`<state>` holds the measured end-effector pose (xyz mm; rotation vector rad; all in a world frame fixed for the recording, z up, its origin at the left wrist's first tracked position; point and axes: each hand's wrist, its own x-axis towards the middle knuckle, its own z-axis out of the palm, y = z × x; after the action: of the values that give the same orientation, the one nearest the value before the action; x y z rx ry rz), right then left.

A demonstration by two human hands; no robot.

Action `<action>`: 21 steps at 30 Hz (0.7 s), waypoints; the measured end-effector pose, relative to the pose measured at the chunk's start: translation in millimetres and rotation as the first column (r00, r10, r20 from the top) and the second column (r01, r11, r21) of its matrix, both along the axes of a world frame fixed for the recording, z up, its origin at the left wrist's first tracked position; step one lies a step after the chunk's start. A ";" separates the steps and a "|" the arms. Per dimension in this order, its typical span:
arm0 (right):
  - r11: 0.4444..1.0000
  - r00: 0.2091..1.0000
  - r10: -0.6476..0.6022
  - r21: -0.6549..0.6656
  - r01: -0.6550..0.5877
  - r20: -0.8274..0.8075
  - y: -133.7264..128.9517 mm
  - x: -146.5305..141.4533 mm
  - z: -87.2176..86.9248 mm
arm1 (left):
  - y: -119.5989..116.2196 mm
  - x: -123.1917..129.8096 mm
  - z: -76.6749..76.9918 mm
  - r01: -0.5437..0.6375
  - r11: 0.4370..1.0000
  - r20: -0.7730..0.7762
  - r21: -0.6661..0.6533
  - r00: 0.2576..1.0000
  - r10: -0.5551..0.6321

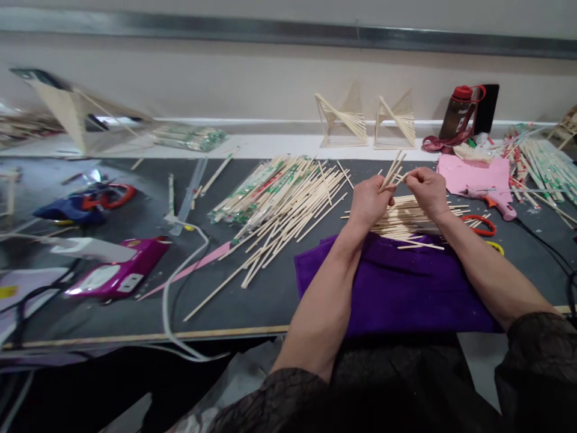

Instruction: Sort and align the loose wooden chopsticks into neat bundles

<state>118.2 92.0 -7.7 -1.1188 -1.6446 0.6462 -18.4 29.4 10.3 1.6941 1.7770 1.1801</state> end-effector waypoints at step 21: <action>0.912 0.916 -0.031 -0.386 -0.138 -0.400 5.8 -0.4 -3.6 | 1.4 1.4 -2.8 -0.033 0.996 0.036 -0.085 0.999 0.036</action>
<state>117.8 97.8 -11.3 -1.1383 -1.2170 1.2145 -17.0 30.8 7.4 1.5894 1.8137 1.1278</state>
